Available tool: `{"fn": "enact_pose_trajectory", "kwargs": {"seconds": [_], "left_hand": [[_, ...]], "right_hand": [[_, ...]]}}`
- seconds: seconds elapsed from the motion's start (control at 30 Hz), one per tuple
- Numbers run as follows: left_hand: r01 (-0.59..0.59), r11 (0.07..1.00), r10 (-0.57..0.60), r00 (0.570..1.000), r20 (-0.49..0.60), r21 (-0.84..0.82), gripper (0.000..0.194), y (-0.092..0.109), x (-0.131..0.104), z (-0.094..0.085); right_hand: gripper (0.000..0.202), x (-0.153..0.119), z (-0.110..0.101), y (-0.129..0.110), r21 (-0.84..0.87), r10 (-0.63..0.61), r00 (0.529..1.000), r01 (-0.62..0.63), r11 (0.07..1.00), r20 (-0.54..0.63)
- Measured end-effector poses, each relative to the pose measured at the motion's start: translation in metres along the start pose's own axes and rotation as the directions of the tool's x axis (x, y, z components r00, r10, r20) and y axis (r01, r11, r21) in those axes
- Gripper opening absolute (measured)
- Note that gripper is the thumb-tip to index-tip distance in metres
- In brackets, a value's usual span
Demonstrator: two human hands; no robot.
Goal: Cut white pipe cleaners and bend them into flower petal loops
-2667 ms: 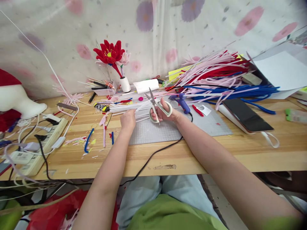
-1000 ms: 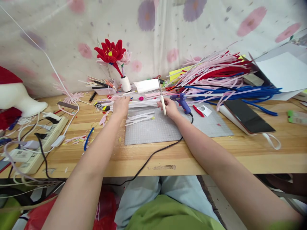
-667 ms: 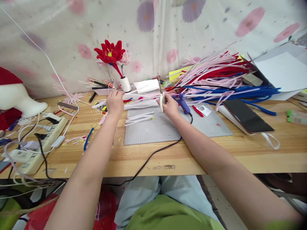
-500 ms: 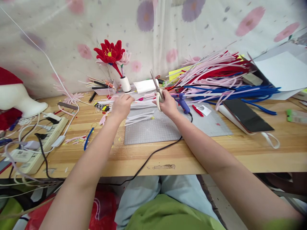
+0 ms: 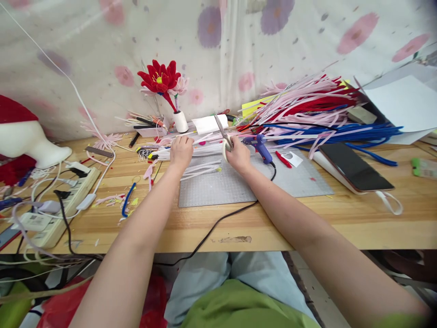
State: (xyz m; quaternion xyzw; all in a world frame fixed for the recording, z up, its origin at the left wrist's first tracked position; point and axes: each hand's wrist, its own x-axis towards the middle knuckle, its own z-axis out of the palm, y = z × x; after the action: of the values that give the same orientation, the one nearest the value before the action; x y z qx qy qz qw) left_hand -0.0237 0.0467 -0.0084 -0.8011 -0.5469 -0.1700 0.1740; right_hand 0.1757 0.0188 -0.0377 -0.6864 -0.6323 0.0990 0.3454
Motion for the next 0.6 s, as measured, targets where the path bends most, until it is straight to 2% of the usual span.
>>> {"fn": "enact_pose_trajectory", "kwargs": {"seconds": [0.13, 0.27, 0.47, 0.6], "left_hand": [[0.045, 0.998, -0.047, 0.996, 0.070, 0.035, 0.032, -0.001, 0.003, 0.014], [0.080, 0.994, -0.091, 0.983, 0.160, 0.077, 0.029, 0.002, 0.004, 0.019], [0.091, 0.990, -0.120, 0.952, 0.280, 0.111, 0.037, 0.005, 0.012, 0.012], [0.097, 0.989, -0.122, 0.963, 0.239, 0.111, 0.039, 0.001, 0.016, 0.007]], "right_hand": [[0.023, 0.000, 0.000, 0.006, 0.009, 0.031, 0.999, -0.031, 0.999, 0.016], [0.023, 0.001, 0.002, 0.013, 0.019, 0.057, 0.998, -0.058, 0.998, 0.035], [0.025, 0.002, 0.004, 0.014, 0.018, 0.079, 0.995, -0.080, 0.997, 0.065], [0.026, 0.002, 0.003, 0.014, 0.032, 0.086, 0.995, -0.087, 0.996, 0.048]]}}
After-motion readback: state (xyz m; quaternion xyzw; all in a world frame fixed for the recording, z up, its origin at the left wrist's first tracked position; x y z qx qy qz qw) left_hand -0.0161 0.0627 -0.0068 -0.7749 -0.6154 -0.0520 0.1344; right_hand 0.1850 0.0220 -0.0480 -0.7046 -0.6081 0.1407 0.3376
